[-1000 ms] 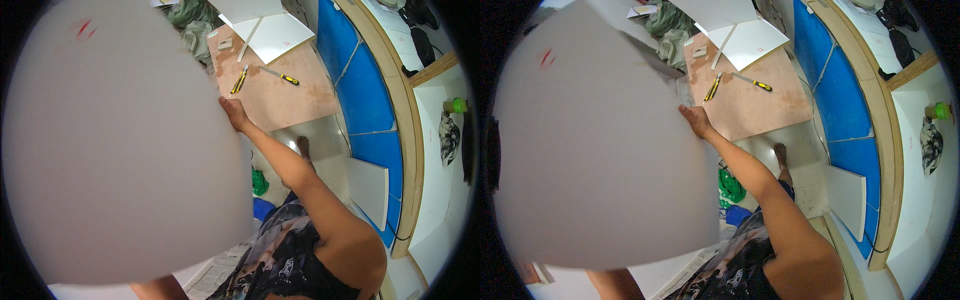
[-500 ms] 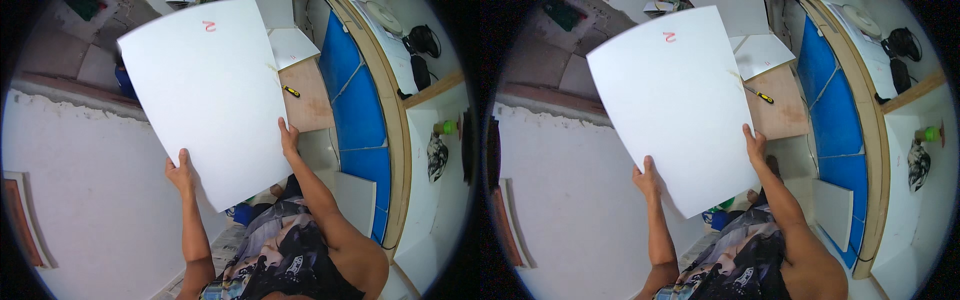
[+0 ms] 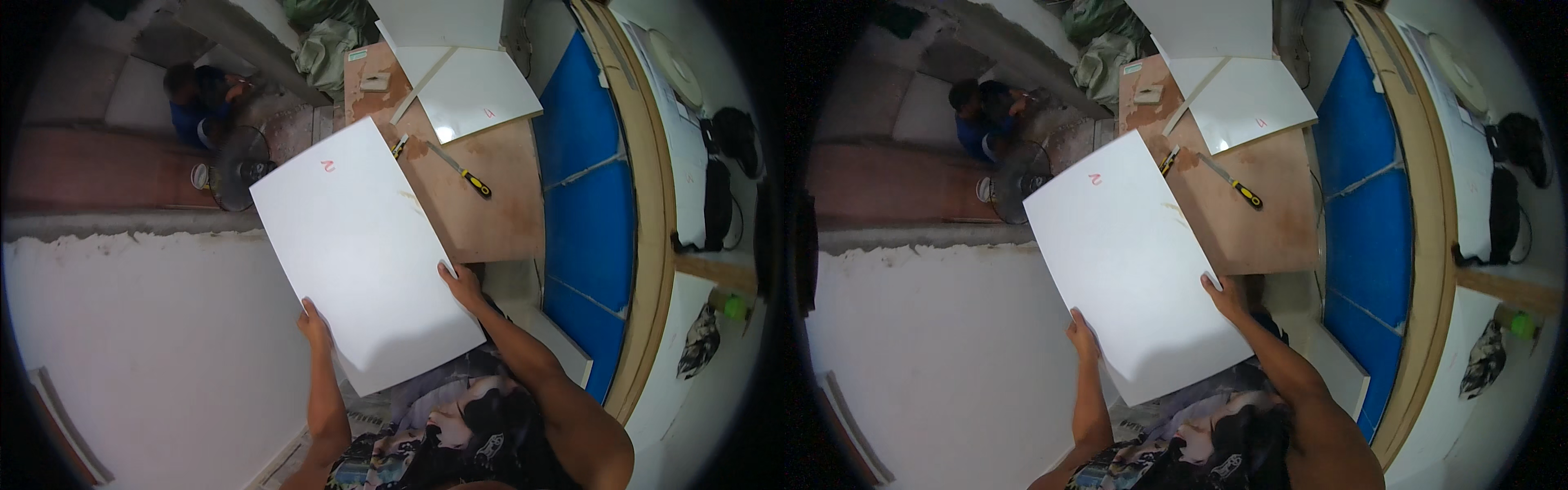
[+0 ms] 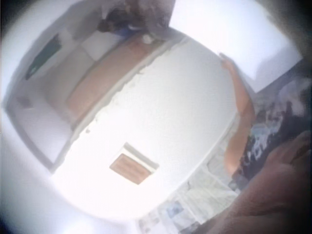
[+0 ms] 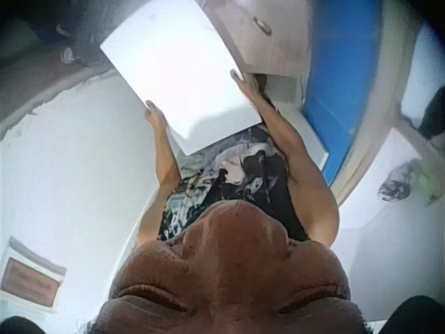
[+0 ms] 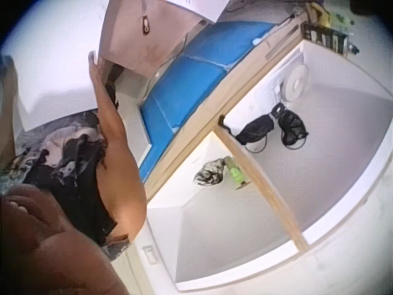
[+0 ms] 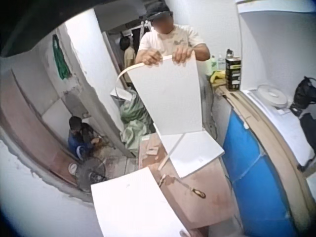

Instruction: The person uses a utility knife to trim the edges of white cabinet panels and applies edge banding to the cut sides. They work on multiple panels, cutting, peeling backing, and pressing the banding onto the edges.

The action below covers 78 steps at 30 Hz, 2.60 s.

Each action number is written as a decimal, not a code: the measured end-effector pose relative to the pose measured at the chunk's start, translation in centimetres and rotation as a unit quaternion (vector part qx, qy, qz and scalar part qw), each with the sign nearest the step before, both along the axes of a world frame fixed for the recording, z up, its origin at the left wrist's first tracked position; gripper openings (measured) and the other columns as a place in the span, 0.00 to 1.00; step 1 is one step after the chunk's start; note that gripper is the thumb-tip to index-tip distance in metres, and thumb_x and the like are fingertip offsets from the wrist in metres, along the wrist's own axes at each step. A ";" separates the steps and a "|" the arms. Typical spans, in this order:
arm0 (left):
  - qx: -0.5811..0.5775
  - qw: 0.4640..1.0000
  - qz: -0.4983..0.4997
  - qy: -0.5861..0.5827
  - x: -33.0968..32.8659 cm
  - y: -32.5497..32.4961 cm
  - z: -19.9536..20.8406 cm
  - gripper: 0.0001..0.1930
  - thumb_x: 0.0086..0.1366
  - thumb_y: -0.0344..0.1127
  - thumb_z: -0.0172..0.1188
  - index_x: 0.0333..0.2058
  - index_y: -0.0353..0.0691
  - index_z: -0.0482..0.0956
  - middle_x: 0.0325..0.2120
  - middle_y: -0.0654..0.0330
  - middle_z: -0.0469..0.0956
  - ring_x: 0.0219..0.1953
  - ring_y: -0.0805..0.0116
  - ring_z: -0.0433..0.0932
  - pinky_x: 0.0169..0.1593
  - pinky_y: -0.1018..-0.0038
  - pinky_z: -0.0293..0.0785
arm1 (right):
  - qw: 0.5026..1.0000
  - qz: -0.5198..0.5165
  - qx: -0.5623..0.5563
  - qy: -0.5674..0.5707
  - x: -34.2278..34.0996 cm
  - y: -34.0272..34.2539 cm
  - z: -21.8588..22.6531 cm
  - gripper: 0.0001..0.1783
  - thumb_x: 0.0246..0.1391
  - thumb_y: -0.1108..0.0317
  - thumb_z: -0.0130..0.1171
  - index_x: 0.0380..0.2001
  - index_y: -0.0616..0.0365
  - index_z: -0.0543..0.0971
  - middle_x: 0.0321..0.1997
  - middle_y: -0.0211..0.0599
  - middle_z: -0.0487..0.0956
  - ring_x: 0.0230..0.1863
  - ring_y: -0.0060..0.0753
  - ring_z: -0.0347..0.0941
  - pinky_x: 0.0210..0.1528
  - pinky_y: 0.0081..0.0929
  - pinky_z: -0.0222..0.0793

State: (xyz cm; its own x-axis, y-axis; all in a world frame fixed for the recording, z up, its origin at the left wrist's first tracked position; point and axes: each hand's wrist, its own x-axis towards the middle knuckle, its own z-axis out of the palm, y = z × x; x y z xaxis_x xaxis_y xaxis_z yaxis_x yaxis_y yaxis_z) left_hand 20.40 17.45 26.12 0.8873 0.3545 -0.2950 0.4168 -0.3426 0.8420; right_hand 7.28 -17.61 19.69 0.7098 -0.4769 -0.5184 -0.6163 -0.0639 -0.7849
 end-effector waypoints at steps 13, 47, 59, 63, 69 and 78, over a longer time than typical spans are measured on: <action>0.061 0.998 -0.017 -0.009 0.8 1.2 -1.3 0.29 0.77 0.51 0.38 0.28 0.28 0.70 0.26 0.60 0.73 0.32 0.71 0.67 0.38 0.72 0.66 | 0.941 0.302 0.130 0.083 10.7 -9.7 -7.6 0.37 0.62 0.35 0.44 0.30 0.62 0.81 0.31 0.44 0.82 0.37 0.46 0.78 0.42 0.41 0.71; -0.030 0.997 -0.015 0.068 2.1 0.5 -3.1 0.31 0.76 0.53 0.40 0.45 0.20 0.73 0.41 0.52 0.77 0.42 0.66 0.73 0.49 0.70 0.70 | 0.941 0.047 -0.304 -0.142 11.5 -9.9 -8.5 0.22 0.58 0.64 0.54 0.52 0.67 0.71 0.50 0.59 0.74 0.53 0.59 0.70 0.57 0.49 0.63; -0.119 0.991 0.034 0.050 11.7 -3.0 -12.0 0.34 0.74 0.56 0.45 0.52 0.19 0.71 0.50 0.49 0.75 0.50 0.62 0.73 0.57 0.69 0.67 | 1.000 0.008 -0.023 -0.001 18.8 -3.4 -7.0 0.41 0.59 0.36 0.51 0.52 0.70 0.72 0.51 0.64 0.75 0.55 0.59 0.70 0.57 0.45 0.65; -0.098 0.992 0.064 0.055 13.4 -4.5 -18.1 0.35 0.73 0.56 0.48 0.54 0.20 0.70 0.52 0.50 0.74 0.53 0.64 0.71 0.60 0.70 0.64 | 0.982 0.108 -0.136 0.071 22.4 -6.0 -8.8 0.48 0.55 0.30 0.51 0.51 0.73 0.72 0.47 0.65 0.75 0.51 0.62 0.71 0.54 0.46 0.67; -0.135 0.982 0.103 0.077 13.0 -6.8 -20.7 0.36 0.71 0.58 0.50 0.58 0.24 0.67 0.57 0.54 0.70 0.56 0.64 0.68 0.62 0.69 0.61 | 0.938 0.192 -0.259 0.127 24.9 -8.1 -8.9 0.49 0.52 0.28 0.52 0.47 0.73 0.75 0.47 0.64 0.74 0.50 0.60 0.72 0.52 0.47 0.68; -0.167 0.979 0.094 0.070 12.0 -6.9 -21.5 0.36 0.70 0.60 0.50 0.56 0.27 0.68 0.55 0.55 0.70 0.54 0.64 0.68 0.62 0.67 0.60 | 0.952 -0.012 -0.306 0.013 41.5 -13.1 -9.1 0.31 0.49 0.41 0.62 0.38 0.63 0.82 0.38 0.56 0.81 0.43 0.57 0.78 0.45 0.49 0.73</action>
State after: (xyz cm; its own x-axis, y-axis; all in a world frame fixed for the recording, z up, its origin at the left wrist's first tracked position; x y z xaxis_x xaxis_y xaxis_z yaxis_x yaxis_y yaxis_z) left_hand 32.39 10.59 4.63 0.7586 0.3705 -0.5360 0.5653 0.0348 0.8241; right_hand 48.77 -30.75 10.56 0.6850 -0.7116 -0.1561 -0.6428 -0.4893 -0.5894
